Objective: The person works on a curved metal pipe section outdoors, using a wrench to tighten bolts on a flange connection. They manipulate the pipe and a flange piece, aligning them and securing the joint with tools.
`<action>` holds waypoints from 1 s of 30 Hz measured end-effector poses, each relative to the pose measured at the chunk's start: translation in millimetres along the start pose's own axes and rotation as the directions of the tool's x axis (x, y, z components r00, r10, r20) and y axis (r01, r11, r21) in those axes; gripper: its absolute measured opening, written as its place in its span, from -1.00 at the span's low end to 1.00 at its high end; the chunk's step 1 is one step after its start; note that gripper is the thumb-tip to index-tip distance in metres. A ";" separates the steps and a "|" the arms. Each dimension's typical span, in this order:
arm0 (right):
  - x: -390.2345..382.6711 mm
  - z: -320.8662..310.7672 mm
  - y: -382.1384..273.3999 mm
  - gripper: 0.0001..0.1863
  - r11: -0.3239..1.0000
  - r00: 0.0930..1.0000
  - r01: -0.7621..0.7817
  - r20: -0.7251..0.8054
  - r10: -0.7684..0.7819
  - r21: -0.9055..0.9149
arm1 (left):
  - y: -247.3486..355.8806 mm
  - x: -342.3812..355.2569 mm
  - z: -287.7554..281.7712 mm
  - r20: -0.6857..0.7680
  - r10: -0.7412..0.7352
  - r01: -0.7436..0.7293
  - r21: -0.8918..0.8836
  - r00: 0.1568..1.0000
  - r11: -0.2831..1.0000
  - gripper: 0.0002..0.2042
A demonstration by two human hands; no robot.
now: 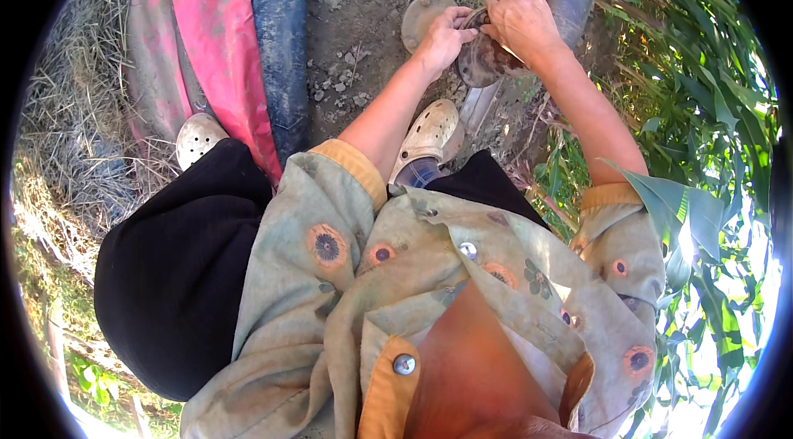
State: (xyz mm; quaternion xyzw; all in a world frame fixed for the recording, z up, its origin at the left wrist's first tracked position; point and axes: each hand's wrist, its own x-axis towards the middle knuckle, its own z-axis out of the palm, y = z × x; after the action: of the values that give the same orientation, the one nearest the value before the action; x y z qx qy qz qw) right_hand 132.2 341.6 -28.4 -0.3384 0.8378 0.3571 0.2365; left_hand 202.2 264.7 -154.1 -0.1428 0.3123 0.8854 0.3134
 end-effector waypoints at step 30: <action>1.8 -6.4 -1.9 -0.81 0.998 0.973 -0.004 0.233 -0.012 0.067 | 8.1 -3.1 0.1 0.107 -0.018 0.022 -0.035 0.994 0.999 -0.56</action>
State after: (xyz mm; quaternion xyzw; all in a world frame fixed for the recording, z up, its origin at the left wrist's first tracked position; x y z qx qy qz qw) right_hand 131.4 335.0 -26.3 -0.2879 0.8151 0.3654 0.3451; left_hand 199.3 258.4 -148.9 -0.1040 0.2776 0.8940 0.3359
